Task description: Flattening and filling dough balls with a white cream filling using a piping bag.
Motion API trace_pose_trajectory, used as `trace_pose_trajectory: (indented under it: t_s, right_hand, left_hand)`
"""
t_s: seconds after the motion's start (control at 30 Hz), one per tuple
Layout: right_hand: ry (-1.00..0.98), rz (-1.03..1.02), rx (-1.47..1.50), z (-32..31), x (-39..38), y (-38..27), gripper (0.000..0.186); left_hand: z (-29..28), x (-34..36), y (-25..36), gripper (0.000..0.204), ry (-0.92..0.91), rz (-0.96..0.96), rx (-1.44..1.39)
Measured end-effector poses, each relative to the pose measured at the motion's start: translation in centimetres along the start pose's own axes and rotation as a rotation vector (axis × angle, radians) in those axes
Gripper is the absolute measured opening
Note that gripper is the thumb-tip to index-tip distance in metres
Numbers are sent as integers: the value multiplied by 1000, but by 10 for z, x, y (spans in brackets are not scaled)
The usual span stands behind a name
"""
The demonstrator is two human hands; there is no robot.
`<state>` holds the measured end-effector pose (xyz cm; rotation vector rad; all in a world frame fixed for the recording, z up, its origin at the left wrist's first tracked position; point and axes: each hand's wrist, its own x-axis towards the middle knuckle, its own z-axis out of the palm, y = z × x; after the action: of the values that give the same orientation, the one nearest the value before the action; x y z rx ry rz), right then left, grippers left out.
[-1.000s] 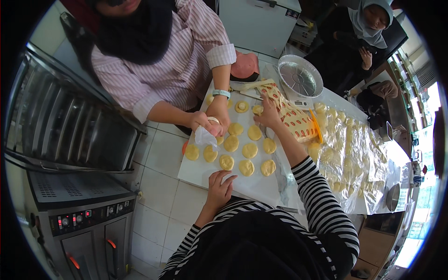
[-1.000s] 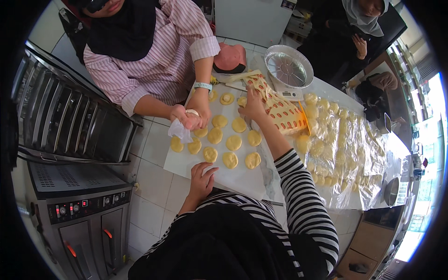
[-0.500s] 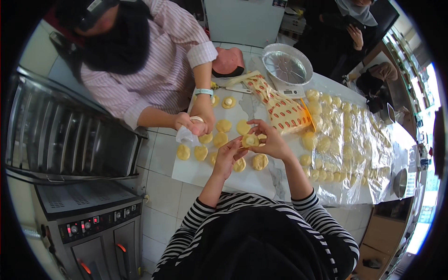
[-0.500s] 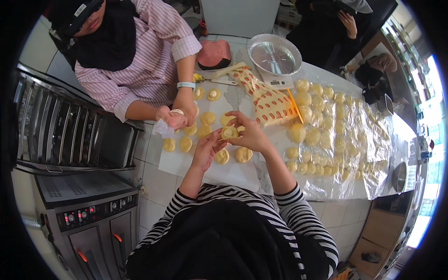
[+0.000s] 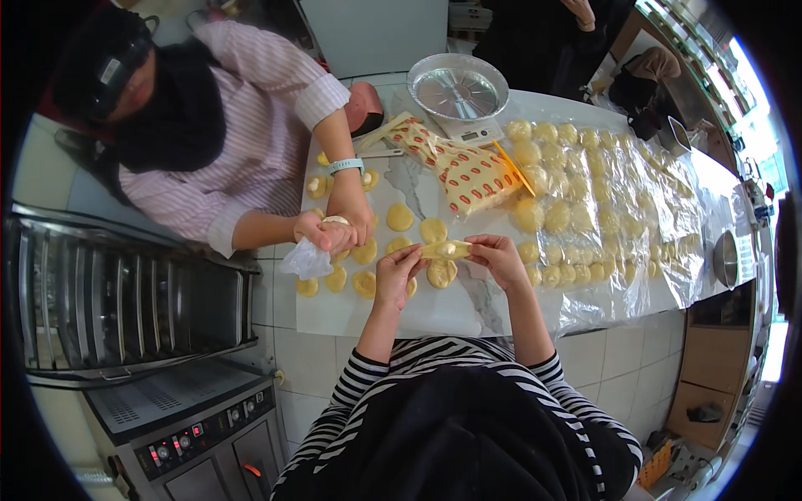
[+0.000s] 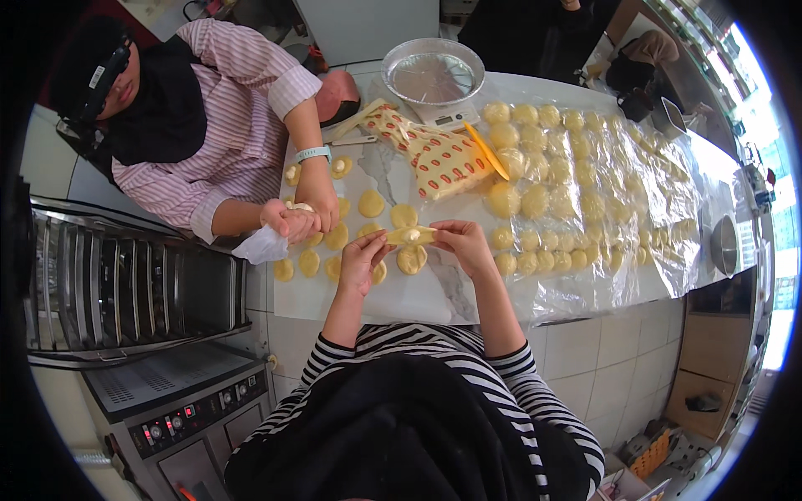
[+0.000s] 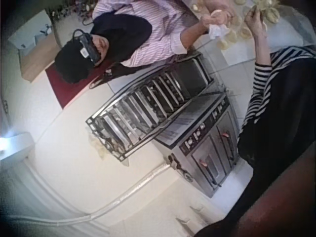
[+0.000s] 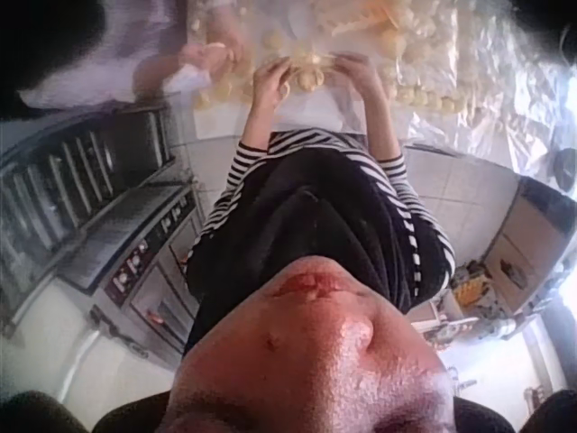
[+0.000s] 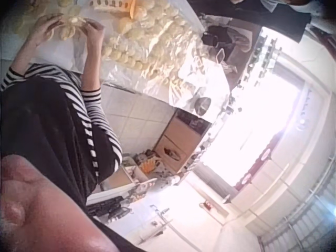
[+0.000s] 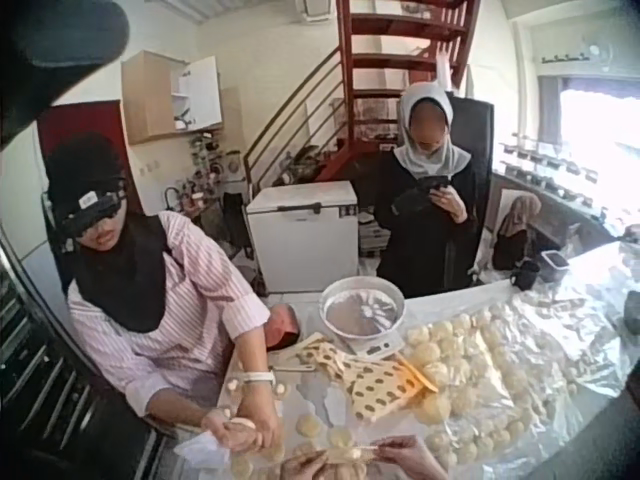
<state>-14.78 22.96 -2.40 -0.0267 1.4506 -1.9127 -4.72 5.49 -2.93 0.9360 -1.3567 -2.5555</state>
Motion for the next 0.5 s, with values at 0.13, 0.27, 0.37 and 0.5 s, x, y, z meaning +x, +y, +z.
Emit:
trace_pose_trajectory:
  t_s: [0.13, 0.27, 0.37, 0.5]
  right_hand:
    - [228, -166, -598, 8, -16, 0, 24]
    - [349, -658, -1022, 39, -49, 10, 48]
    - [372, -668, -954, 46, -51, 13, 50]
    - [294, -679, -812, 40, -56, 2, 46]
  left_hand:
    - [15, -7, -18, 22, -90, 87, 127]
    - [33, -33, -12, 47, -175, -70, 336]
    - [31, -35, -23, 52, -251, 101, 442]
    - [40, -44, 2, 55, -169, 209, 800]
